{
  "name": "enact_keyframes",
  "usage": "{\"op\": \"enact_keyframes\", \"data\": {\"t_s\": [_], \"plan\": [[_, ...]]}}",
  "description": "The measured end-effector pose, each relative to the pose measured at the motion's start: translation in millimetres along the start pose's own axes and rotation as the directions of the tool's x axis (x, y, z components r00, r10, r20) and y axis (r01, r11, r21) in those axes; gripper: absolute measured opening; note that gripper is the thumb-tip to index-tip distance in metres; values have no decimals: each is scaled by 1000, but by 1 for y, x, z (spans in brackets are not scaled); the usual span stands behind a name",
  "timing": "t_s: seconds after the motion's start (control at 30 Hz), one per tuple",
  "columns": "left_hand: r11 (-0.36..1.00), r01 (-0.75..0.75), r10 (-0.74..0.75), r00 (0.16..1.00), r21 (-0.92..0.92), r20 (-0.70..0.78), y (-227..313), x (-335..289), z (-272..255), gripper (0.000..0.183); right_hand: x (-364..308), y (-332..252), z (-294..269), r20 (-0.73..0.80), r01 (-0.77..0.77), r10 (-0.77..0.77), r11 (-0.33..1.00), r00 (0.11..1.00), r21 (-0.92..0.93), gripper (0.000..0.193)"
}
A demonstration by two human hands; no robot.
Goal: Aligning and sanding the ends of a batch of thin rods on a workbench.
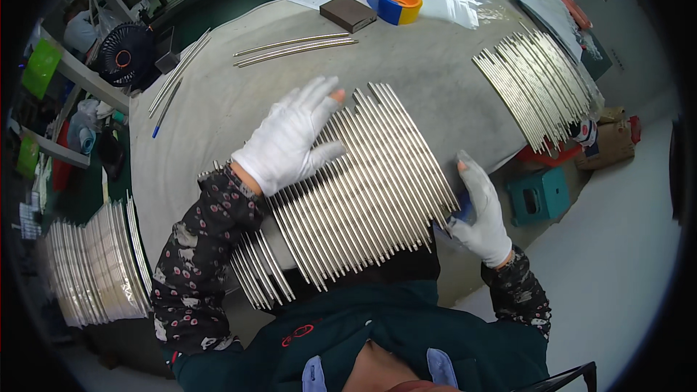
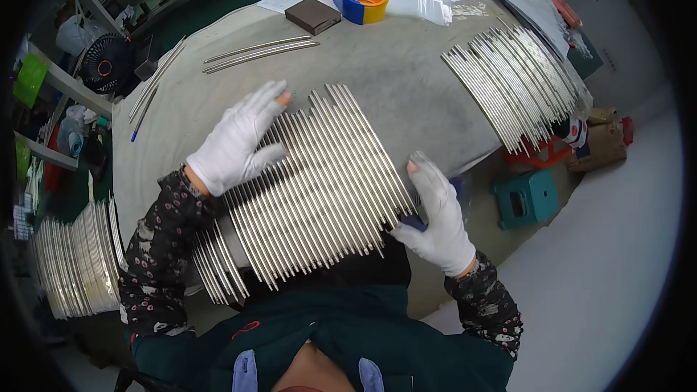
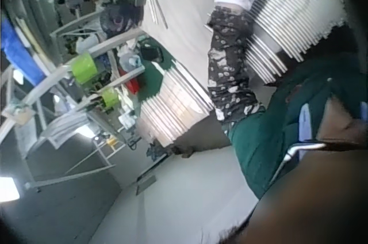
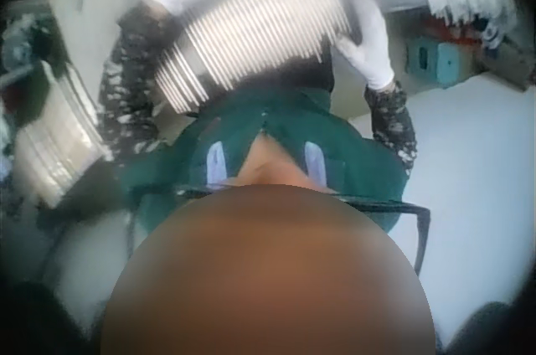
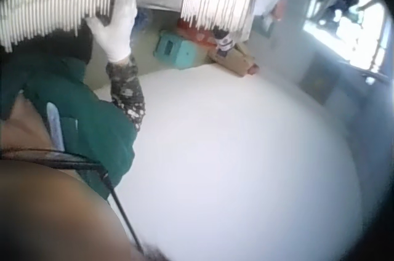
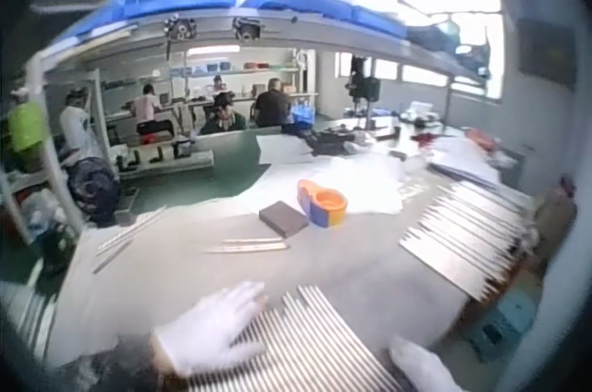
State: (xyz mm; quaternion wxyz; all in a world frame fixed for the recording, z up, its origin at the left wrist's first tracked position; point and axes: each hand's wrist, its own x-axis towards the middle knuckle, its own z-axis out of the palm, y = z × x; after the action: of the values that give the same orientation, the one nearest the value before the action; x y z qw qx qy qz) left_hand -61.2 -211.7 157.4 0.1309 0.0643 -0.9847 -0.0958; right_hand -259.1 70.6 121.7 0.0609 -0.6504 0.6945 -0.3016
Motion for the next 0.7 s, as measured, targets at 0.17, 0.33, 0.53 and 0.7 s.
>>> {"op": "enact_keyframes", "data": {"t_s": [0.17,0.33,0.53,0.7], "plan": [[981,79,-83,996,-179,-17,-31,59,33,61,-36,-29,36,-307,9,-4,1000,952,13,117],[986,77,-57,989,-149,135,-22,90,57,68,-22,-33,72,-422,-6,-42,994,906,-112,122],[950,-66,114,983,-306,143,-15,96,60,59,1,-21,90,-552,-73,-30,984,833,-164,101],[978,-211,207,962,2,178,-7,89,58,57,-17,-17,75,-584,20,6,999,812,38,78]]}}
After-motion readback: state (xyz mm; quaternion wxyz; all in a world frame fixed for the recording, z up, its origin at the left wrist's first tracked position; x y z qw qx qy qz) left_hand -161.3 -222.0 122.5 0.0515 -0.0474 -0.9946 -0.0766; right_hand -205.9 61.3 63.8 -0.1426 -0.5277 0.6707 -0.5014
